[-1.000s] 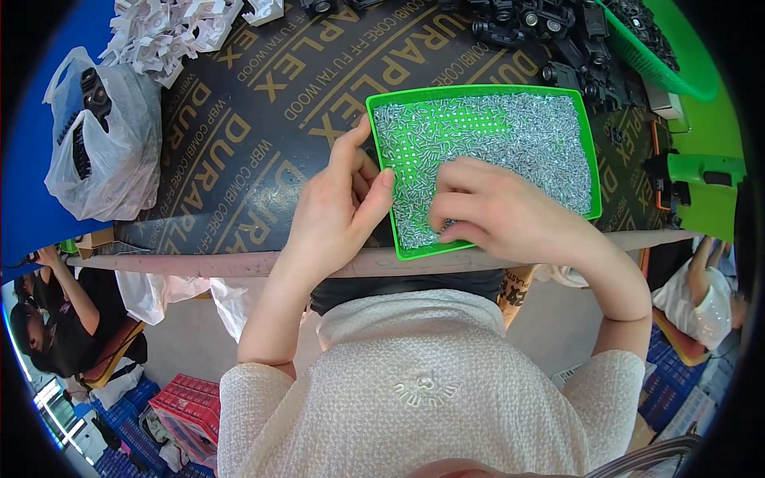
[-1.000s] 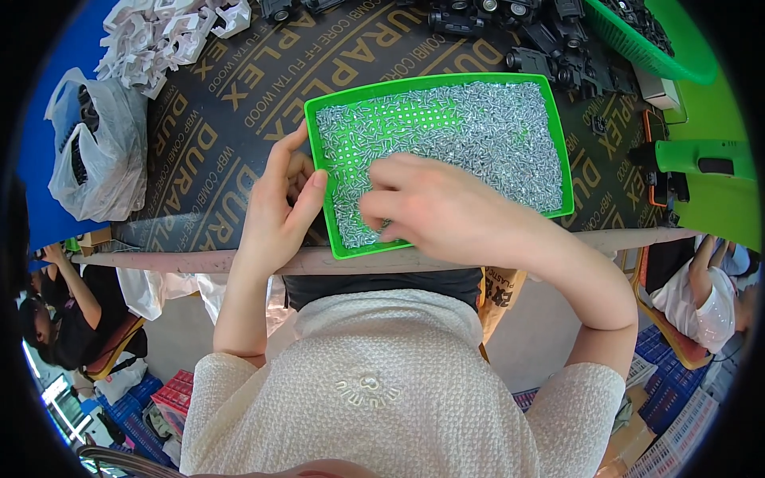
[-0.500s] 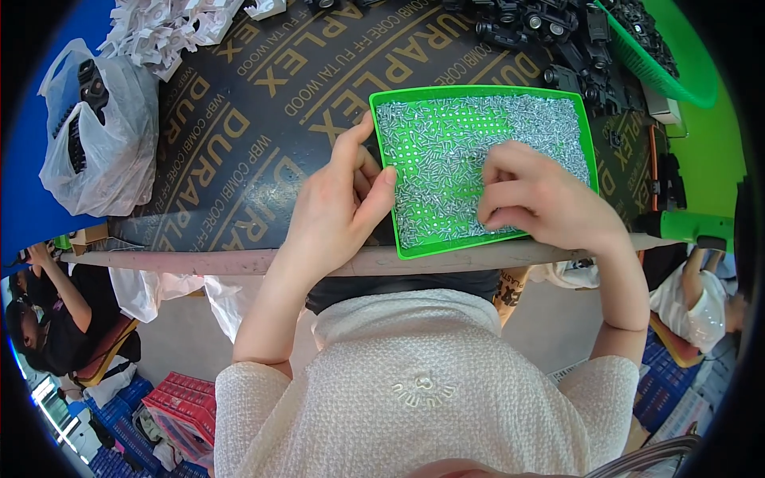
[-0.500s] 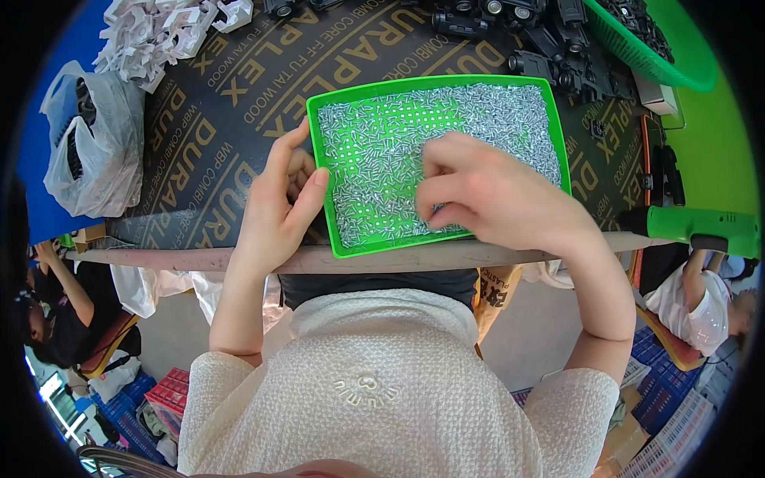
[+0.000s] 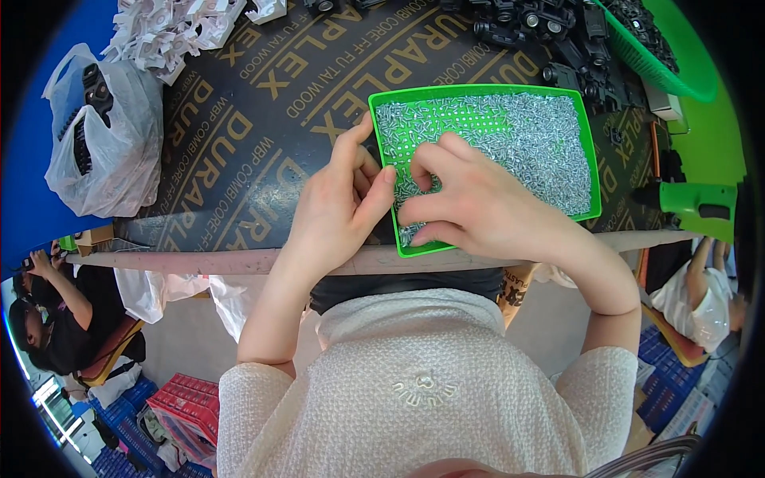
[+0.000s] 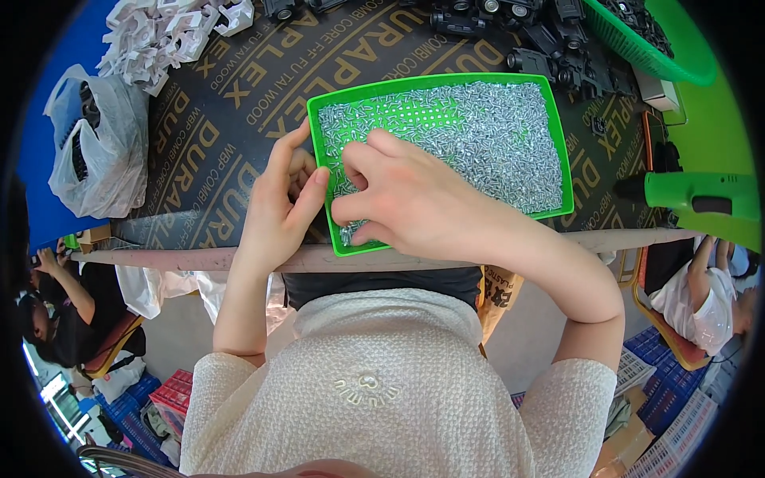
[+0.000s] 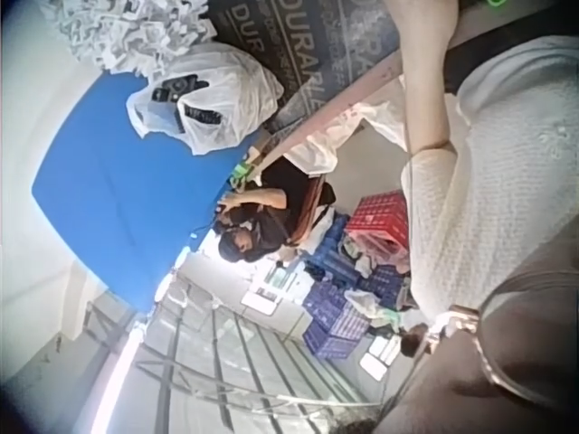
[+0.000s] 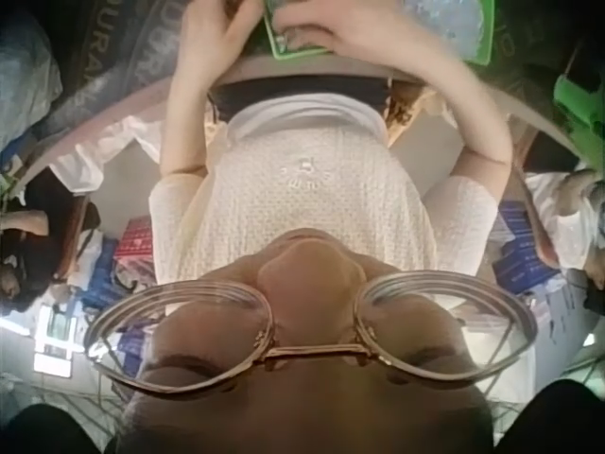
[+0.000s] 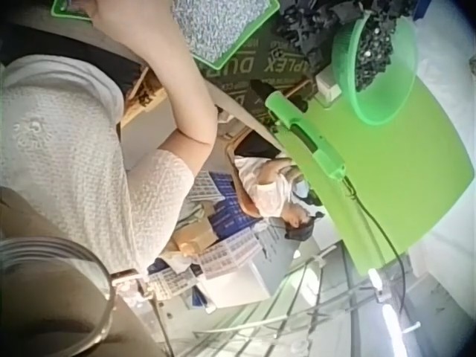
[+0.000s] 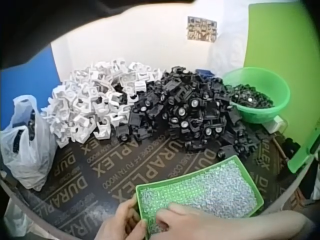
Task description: Assembling small electronic cooling fans into plastic housings using an electric screwdriver.
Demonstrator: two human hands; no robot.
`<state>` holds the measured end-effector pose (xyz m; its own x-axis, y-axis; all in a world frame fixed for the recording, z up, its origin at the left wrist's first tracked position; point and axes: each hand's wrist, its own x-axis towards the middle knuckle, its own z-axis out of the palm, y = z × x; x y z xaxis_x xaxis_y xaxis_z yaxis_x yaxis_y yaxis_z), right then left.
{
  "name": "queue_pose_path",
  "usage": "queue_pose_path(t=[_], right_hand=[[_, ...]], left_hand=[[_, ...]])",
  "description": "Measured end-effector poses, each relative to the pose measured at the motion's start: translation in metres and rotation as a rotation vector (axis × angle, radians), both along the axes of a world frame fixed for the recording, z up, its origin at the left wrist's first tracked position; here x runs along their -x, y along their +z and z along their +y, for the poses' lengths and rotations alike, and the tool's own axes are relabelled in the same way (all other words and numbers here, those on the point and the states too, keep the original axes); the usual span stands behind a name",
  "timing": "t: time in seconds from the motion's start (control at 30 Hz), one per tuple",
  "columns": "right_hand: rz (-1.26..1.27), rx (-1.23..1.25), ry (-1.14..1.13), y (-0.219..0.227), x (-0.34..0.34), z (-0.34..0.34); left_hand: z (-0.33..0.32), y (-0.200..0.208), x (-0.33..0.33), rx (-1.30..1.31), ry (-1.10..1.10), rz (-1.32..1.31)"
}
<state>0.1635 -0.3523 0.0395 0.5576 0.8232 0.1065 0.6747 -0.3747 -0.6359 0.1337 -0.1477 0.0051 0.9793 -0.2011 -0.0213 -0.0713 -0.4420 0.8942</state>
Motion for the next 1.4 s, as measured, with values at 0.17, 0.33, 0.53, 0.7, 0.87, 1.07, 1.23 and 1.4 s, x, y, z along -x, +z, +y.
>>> queue_pose_path(t=[0.17,0.33,0.53,0.7,0.87,1.07,1.23,1.4], right_hand=[[-0.038,-0.008,-0.078,0.001,-0.004,-0.016],[-0.094,-0.062,-0.353,0.012,-0.008,-0.051],[-0.517,0.012,-1.016,-0.002,0.014,-0.098],[-0.401,0.178,-1.298,-0.011,0.044,-0.103],[-0.026,0.197,-1.290,-0.008,0.037,-0.107],[0.075,0.137,-1.176,-0.009,0.053,-0.079],[-0.005,0.080,-1.150,-0.017,0.012,-0.075],[0.028,0.075,-1.199,-0.016,0.039,-0.069]], left_hand=[[0.000,0.000,0.000,0.005,-0.003,-0.014],[0.001,0.002,0.002,-0.039,0.040,-0.023],[-0.014,0.031,0.009,-0.316,-0.015,0.200],[-0.024,0.022,0.015,-0.290,0.065,0.100],[-0.020,0.022,0.008,-0.340,0.112,0.018],[0.012,0.045,0.035,-0.265,0.251,-0.040],[0.007,0.060,-0.014,-0.435,0.257,-0.045],[0.012,0.059,0.019,-0.493,0.263,-0.103]])
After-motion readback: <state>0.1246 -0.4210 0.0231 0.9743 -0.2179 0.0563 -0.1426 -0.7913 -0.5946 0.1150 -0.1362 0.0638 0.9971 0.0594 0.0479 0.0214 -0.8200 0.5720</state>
